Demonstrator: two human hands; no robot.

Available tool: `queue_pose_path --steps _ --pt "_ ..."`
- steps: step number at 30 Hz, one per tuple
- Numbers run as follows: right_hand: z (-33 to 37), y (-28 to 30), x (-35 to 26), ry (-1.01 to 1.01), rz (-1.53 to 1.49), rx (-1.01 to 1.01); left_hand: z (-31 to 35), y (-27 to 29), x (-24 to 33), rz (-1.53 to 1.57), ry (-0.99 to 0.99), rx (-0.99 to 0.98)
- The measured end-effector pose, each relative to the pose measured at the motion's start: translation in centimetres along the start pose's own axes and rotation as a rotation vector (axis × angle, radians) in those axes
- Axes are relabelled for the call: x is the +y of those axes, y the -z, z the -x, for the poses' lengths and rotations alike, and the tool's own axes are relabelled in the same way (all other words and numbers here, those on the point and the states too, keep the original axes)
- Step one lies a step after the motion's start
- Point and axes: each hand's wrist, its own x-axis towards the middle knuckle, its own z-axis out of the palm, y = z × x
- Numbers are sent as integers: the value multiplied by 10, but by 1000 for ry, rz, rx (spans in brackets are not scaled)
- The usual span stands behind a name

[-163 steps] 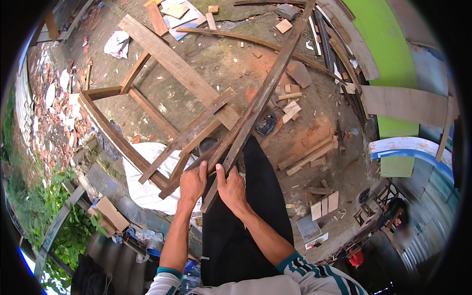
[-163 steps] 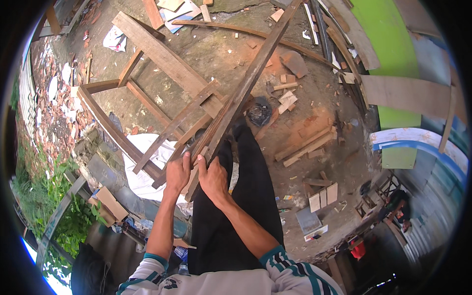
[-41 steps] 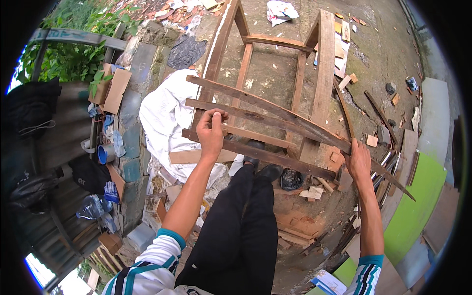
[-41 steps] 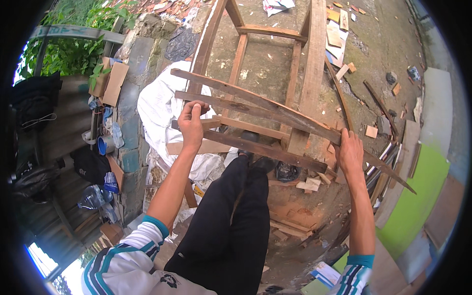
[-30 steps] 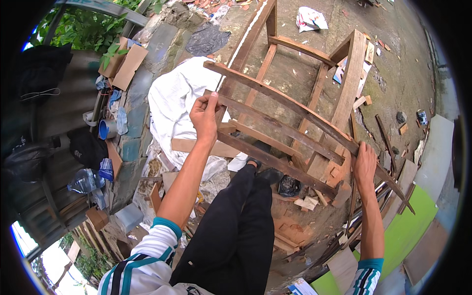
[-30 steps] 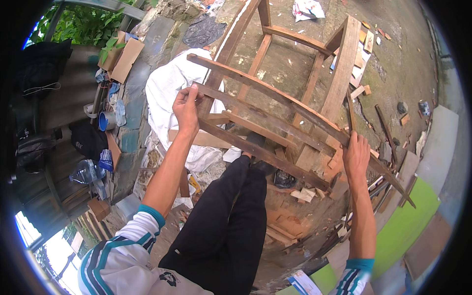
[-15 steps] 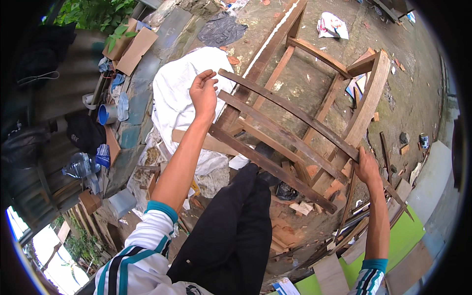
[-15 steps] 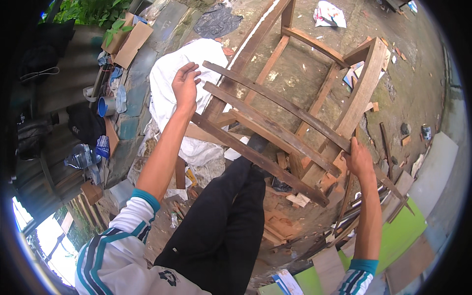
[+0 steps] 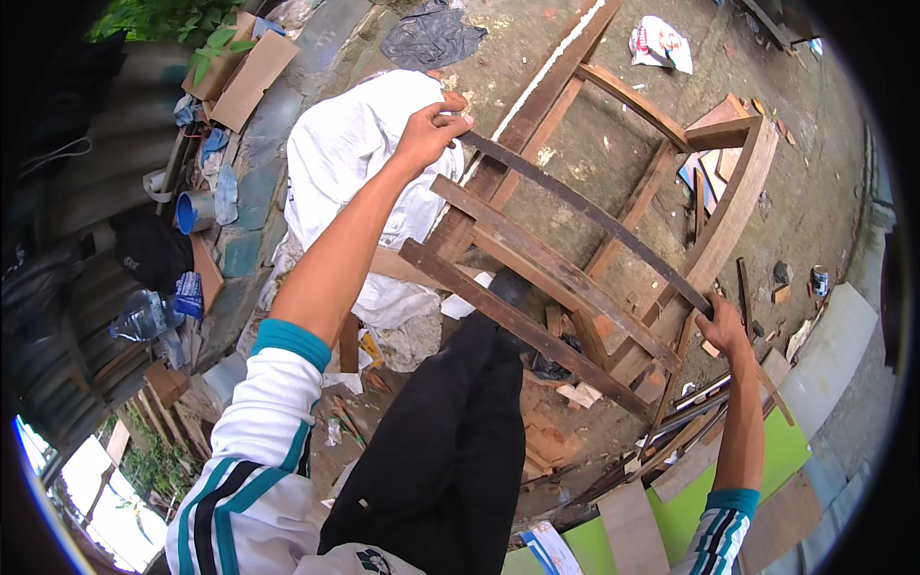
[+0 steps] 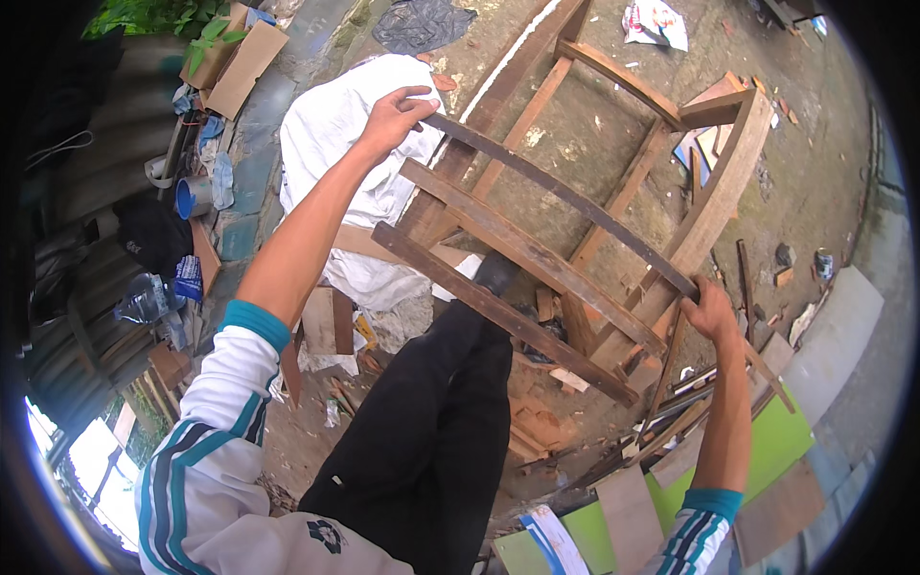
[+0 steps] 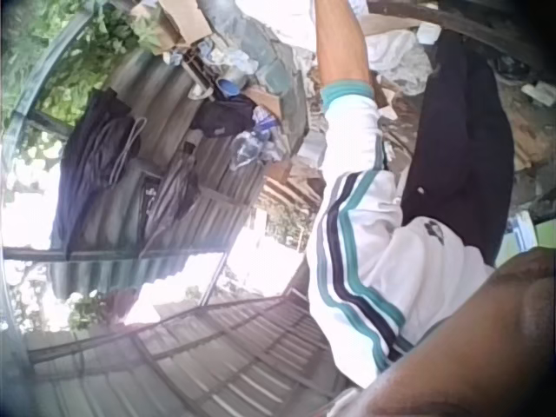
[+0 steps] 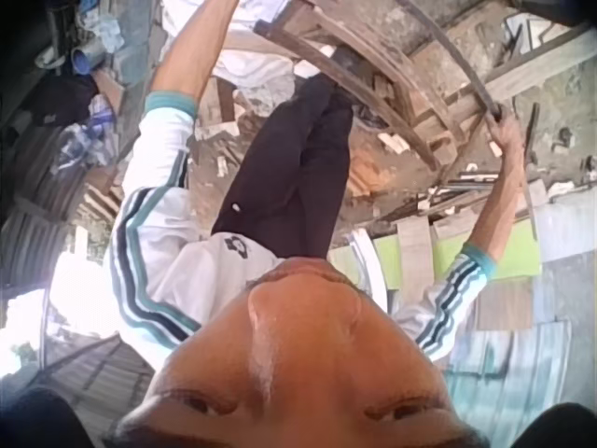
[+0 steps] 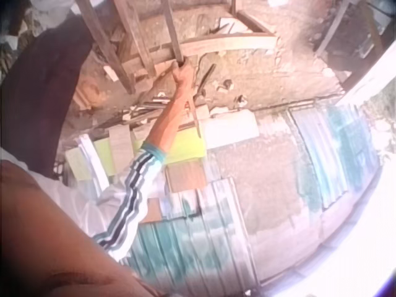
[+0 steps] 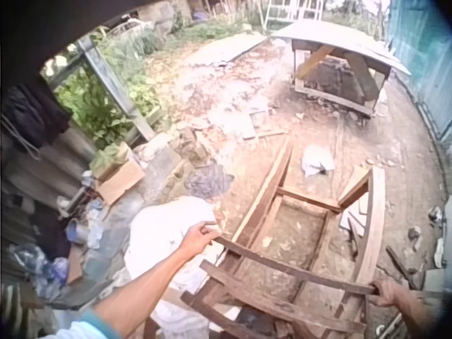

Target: The person lifts and inspects a wooden frame, then sits on the ground to use a chisel to carve or shape a piece of wood. They repeatedly adjust the wood and chisel to continue the carving process.

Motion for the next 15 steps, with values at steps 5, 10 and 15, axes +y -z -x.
queue_pose_path --steps 5,10,15 --pt "7 -13 3 -6 -52 92 -11 -19 -17 161 61 70" --pt "14 -23 -12 20 63 208 -7 -21 -26 -86 82 220" --pt "15 -35 -10 -13 201 281 8 -32 -26 -665 -305 353"
